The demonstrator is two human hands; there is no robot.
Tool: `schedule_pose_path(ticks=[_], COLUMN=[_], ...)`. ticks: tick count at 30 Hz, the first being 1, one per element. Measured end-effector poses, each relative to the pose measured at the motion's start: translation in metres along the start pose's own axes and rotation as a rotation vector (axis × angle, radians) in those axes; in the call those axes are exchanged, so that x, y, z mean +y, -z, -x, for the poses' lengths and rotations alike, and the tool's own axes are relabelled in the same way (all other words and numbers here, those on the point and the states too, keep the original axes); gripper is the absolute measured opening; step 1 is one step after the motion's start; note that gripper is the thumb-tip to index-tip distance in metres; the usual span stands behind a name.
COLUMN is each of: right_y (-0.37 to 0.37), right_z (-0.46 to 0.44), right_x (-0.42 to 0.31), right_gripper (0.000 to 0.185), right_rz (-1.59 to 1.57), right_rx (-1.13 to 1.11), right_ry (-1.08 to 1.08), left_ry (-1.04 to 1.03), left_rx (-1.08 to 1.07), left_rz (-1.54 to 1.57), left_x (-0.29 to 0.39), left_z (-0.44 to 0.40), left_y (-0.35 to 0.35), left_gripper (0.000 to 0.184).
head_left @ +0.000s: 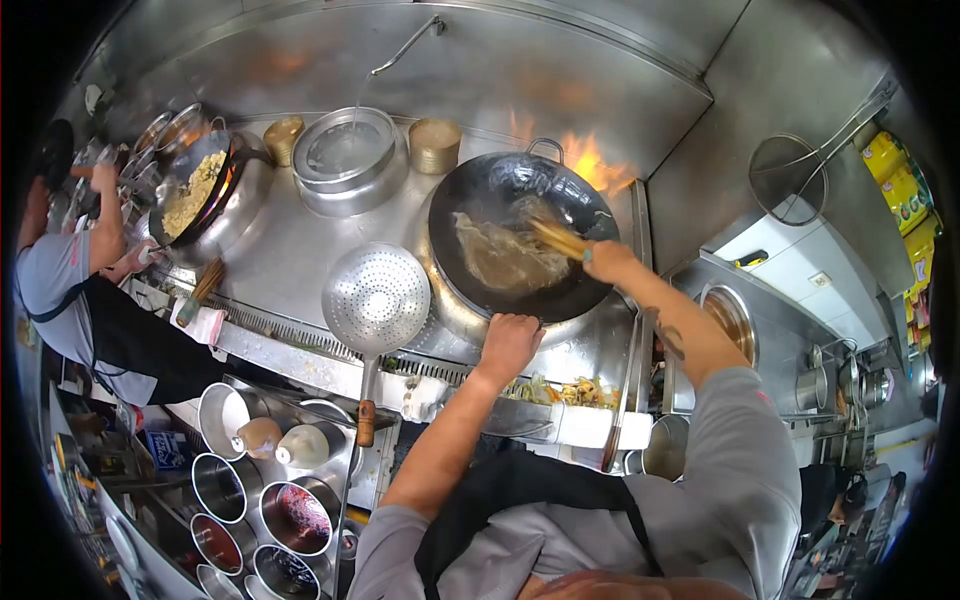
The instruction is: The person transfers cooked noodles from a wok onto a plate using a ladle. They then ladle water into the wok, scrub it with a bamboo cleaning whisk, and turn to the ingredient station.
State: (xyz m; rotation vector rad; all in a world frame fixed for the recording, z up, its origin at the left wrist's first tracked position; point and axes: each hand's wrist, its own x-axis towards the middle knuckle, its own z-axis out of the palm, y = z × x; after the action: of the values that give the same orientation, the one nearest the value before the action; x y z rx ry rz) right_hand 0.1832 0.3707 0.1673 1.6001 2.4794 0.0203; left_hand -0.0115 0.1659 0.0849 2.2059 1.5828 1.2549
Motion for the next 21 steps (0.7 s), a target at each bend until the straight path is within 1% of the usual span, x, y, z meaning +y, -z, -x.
schedule_pose_path(ticks=[1,3,5,7,9,11,13,15,17,20,21], right_y=[-0.005,0.017,0.032,0.007,-0.018,-0.019,0.005,0.014,0.039,0.015,0.018], right_z=[-0.022,-0.067,-0.066,-0.053,-0.015,0.032,0.065,0.045,0.011,-0.025,-0.019], right_x=[0.015,-0.014,-0.067,-0.108,-0.124,-0.103,-0.065,-0.020,-0.013,-0.009,-0.004], right_gripper=[0.038,0.036,0.034,0.035,0.036,0.037,0.035,0.030,0.031,0.036,0.036], right_rz=[0.042,-0.065,-0.313,-0.340,-0.338,-0.231,-0.112,0.040,0.148,0.115,0.106], right_rx=[0.142,0.155,0.117,0.007,0.040,-0.016,-0.173,-0.183,-0.134,-0.024,-0.043], right_ry=[0.074,-0.019,0.041,0.113,0.181,0.241,0.217,0.149,0.000,-0.017,0.056], left_ry=[0.006,0.009,-0.014,-0.023,-0.005,-0.012,-0.007,0.011,0.003,0.017,0.021], left_rx=[-0.004,-0.016,-0.007,0.000,-0.002,-0.006,-0.002,0.004,0.011,0.012,-0.003], left_rz=[0.009,0.015,-0.039,-0.046,-0.039,-0.036,-0.018,0.017,0.014,-0.003,-0.016], left_x=[0.000,0.001,-0.003,0.003,0.004,0.005,0.004,0.007,0.003,0.006,0.005], left_z=[0.000,-0.001,-0.001,-0.004,-0.002,0.000,-0.002,-0.003,-0.001,-0.005,-0.003], left_y=[0.001,0.003,0.001,-0.003,0.001,0.002,0.004,0.007,0.004,0.002,0.003], left_gripper=[0.014,0.014,0.016,0.017,0.017,0.017,0.016,0.014,0.014,0.014,0.014])
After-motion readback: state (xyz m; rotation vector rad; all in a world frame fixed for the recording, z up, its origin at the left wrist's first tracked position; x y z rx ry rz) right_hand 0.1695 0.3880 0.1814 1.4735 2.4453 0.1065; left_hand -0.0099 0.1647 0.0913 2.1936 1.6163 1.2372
